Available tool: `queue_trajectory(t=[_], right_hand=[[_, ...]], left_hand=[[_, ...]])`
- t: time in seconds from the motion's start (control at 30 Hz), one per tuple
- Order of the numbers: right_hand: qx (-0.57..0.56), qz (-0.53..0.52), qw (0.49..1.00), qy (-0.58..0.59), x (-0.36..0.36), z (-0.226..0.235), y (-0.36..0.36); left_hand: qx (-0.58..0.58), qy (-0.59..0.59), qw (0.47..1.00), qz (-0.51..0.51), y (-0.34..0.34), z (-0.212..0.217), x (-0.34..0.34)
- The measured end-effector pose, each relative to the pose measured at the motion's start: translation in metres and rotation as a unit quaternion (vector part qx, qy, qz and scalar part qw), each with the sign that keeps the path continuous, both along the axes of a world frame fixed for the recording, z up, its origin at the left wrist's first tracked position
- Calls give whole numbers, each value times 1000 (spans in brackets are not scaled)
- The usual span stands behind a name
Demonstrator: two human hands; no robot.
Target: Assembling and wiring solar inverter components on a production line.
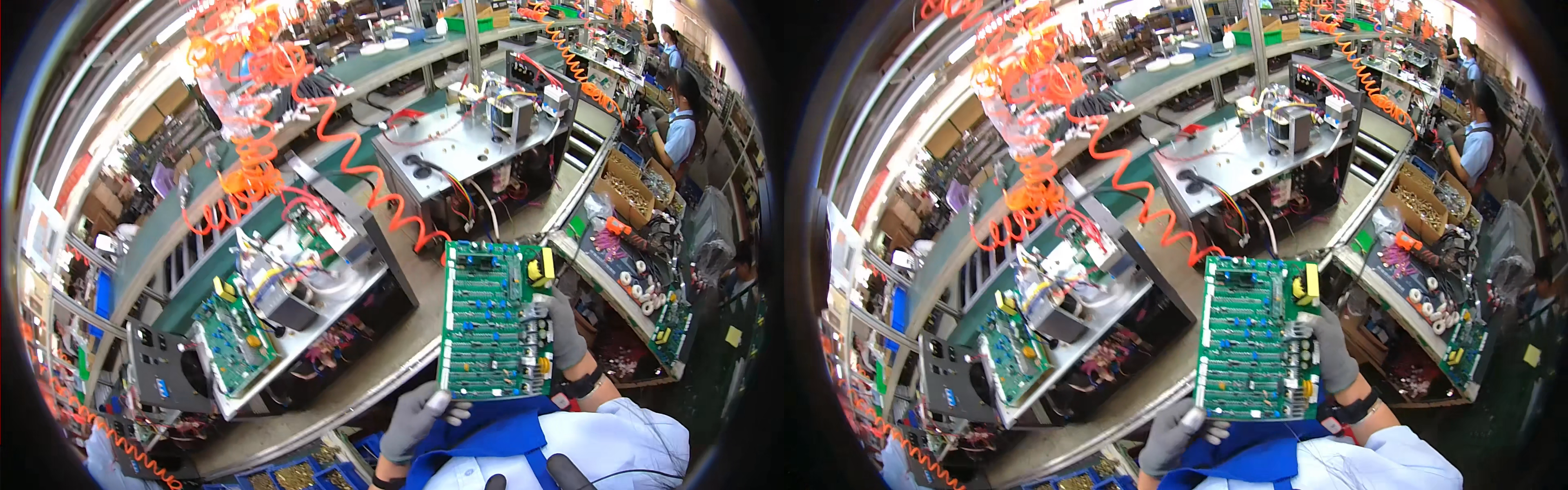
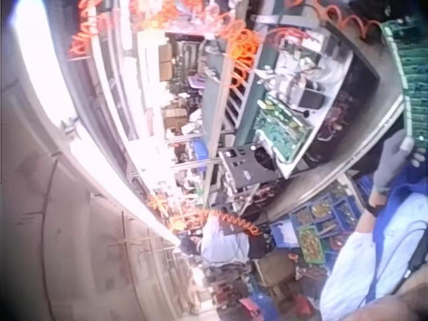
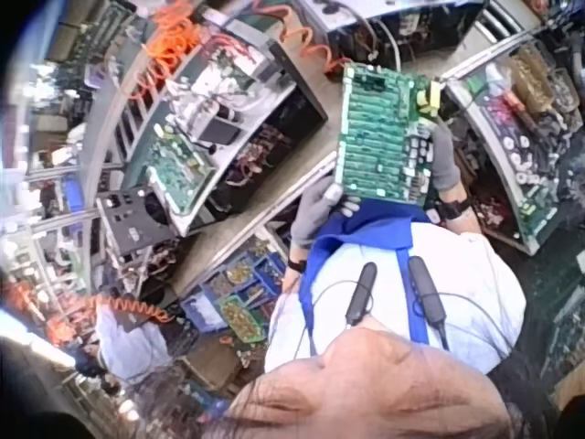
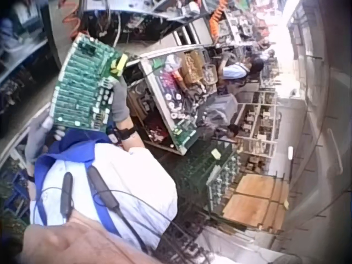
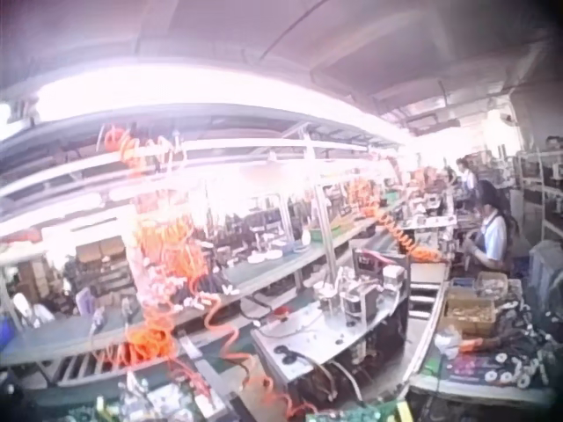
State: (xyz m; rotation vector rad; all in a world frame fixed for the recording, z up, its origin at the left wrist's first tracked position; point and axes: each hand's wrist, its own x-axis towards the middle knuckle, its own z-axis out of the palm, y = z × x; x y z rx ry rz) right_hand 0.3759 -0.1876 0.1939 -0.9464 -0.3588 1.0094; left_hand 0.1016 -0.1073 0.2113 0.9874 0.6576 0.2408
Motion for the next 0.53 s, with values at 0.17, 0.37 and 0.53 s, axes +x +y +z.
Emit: queue_trajectory(t=[0.17,0.37,0.53], right_hand=[[8,-2,1000,-21,3,8,13],[-1,1,999,-34,5,-3,21],[-3,-13,1000,-20,9,-14,32]], left_hand=[[29,18,999,-4,13,8,1],[30,15,999,33,9,-5,0],[49,5,999,9,20,0,-4]])
